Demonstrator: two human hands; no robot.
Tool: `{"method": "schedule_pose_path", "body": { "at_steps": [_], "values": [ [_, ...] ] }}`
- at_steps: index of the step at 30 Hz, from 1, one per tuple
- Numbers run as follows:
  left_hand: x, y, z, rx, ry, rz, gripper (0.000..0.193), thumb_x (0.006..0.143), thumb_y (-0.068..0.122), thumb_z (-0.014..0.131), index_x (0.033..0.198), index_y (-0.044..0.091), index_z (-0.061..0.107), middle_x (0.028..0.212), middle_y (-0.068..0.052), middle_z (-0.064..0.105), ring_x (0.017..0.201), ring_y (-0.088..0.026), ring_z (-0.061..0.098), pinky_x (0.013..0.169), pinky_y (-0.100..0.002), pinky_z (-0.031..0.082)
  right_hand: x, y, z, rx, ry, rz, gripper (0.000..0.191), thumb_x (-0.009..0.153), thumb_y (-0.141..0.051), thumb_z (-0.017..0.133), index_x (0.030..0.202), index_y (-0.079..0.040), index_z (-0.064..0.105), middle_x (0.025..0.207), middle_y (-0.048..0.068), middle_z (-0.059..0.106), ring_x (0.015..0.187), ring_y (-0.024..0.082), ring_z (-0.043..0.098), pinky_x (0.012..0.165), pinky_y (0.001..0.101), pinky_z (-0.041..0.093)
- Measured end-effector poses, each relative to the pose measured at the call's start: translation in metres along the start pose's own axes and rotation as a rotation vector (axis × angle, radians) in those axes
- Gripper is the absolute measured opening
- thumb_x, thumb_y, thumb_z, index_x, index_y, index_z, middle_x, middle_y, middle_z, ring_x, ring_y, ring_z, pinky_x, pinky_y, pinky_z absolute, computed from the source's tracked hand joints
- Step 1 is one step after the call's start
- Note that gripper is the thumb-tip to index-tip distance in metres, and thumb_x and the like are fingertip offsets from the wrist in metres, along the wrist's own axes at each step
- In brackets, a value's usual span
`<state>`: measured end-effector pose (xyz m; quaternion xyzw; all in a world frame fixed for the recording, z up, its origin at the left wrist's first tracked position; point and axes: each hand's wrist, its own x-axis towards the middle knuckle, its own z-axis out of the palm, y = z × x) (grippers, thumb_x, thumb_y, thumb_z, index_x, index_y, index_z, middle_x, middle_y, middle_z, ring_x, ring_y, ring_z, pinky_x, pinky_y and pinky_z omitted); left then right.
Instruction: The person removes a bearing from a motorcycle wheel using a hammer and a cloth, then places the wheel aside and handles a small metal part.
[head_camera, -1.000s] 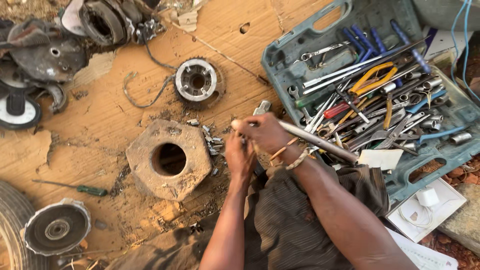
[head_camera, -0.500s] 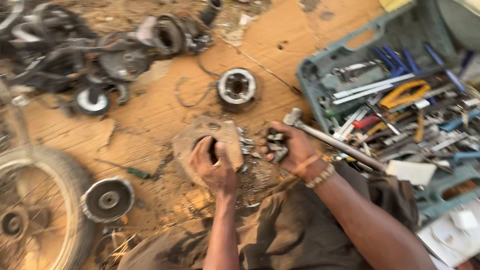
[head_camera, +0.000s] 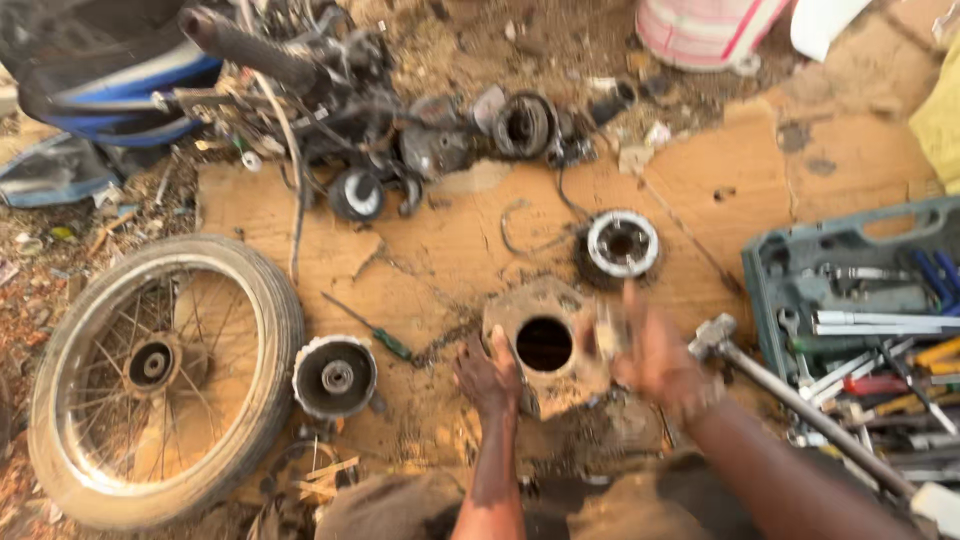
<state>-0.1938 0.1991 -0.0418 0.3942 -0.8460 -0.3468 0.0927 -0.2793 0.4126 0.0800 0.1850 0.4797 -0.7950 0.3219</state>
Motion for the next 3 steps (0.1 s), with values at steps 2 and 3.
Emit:
{"method": "schedule_pose_path", "body": {
  "at_steps": [2,3],
  "values": [
    [0.014,0.004,0.004,0.116,-0.063,0.002,0.063,0.095,0.044,0.062,0.145,0.007,0.05,0.148,-0.022,0.048,0.14,-0.042,0.039,0.117,-0.058,0.029,0.061,-0.12,0.071,0.15,-0.005,-0.305,0.102,0.088,-0.074,0.048,0.149,0.007,0.048,0.136,0.026,0.059,0.105,0.031,0.064,0.084,0.0454,0.055],
    [0.008,-0.006,0.006,0.192,-0.112,-0.015,0.066,0.093,0.042,0.065,0.147,0.008,0.048,0.149,-0.021,0.048,0.141,-0.04,0.04,0.118,-0.056,0.028,0.057,-0.177,0.083,0.148,0.002,-0.294,0.102,0.088,-0.074,0.048,0.149,0.007,0.048,0.136,0.026,0.059,0.105,0.031,0.064,0.084,0.0454,0.055]
  ]
}}
